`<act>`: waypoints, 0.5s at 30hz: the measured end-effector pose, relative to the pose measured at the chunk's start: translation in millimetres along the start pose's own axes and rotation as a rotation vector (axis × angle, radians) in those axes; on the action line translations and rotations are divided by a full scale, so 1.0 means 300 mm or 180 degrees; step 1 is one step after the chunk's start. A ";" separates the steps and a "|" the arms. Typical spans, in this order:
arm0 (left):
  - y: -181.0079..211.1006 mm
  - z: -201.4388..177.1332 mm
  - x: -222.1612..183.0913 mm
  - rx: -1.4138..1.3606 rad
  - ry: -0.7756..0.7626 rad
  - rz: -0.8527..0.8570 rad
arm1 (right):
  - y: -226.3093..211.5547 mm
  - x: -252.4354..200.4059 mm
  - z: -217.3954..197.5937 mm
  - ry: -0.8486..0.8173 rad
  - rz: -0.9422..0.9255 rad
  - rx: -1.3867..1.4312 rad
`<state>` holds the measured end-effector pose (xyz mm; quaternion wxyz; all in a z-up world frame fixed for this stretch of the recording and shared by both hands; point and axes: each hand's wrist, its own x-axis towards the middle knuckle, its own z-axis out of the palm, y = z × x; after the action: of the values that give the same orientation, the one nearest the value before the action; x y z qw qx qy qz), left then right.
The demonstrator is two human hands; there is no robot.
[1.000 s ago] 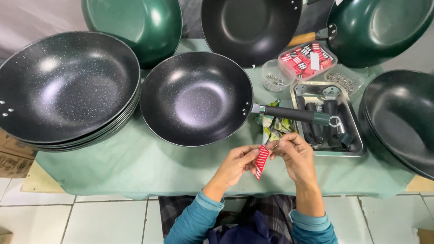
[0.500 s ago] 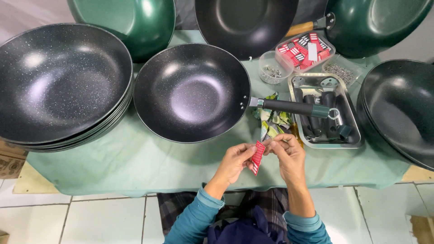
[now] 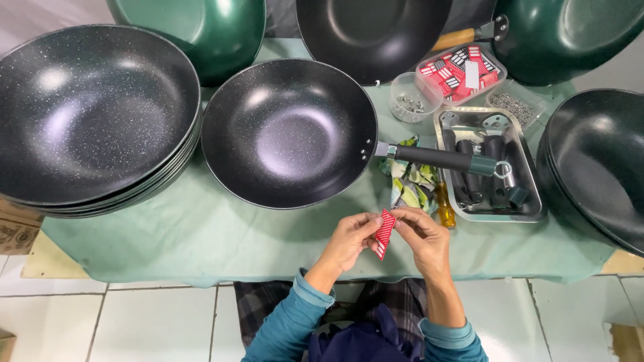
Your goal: Assembling handles and brackets onto various frying pans and woks using a screwdriver and screws.
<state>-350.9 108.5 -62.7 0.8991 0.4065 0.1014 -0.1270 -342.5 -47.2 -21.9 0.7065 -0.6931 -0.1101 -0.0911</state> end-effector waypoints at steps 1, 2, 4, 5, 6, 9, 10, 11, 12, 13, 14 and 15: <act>0.002 -0.002 -0.001 -0.0016 0.0004 -0.0010 | 0.005 -0.001 -0.002 -0.0046 -0.0026 -0.0083; 0.001 -0.003 -0.003 -0.0021 0.0011 -0.0006 | 0.001 -0.002 0.000 -0.0055 -0.0024 -0.0083; 0.002 -0.005 -0.003 0.0038 -0.0024 0.0019 | -0.006 -0.001 0.006 -0.0130 -0.0138 -0.0248; -0.002 -0.009 0.001 0.0034 -0.0015 0.0024 | -0.014 0.000 0.014 -0.0140 -0.0136 -0.0246; -0.005 -0.013 0.005 0.0094 0.0009 0.0060 | -0.021 0.001 0.021 -0.0179 -0.0231 -0.0342; -0.016 -0.026 0.014 0.0173 0.0061 0.0115 | -0.040 0.000 0.035 -0.0238 -0.0358 -0.0503; -0.019 -0.029 0.017 0.0200 0.0075 0.0134 | -0.046 0.000 0.037 -0.0246 -0.0400 -0.0568; -0.024 -0.031 0.020 0.0200 0.0079 0.0131 | -0.045 0.000 0.038 -0.0248 -0.0396 -0.0567; -0.030 -0.033 0.023 0.0206 0.0080 0.0127 | -0.043 -0.001 0.038 -0.0239 -0.0439 -0.0622; -0.034 -0.035 0.027 0.0214 0.0077 0.0123 | -0.042 0.000 0.038 -0.0227 -0.0486 -0.0679; -0.033 -0.034 0.027 0.0215 0.0077 0.0120 | -0.051 -0.001 0.042 -0.0225 -0.0485 -0.0679; -0.033 -0.032 0.026 0.0199 0.0078 0.0097 | -0.061 -0.002 0.045 -0.0196 -0.0510 -0.0725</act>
<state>-347.3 108.3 -78.2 0.8864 0.4375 0.1022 -0.1114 -348.6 -34.1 -4.4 0.6101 -0.7602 -0.1756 -0.1379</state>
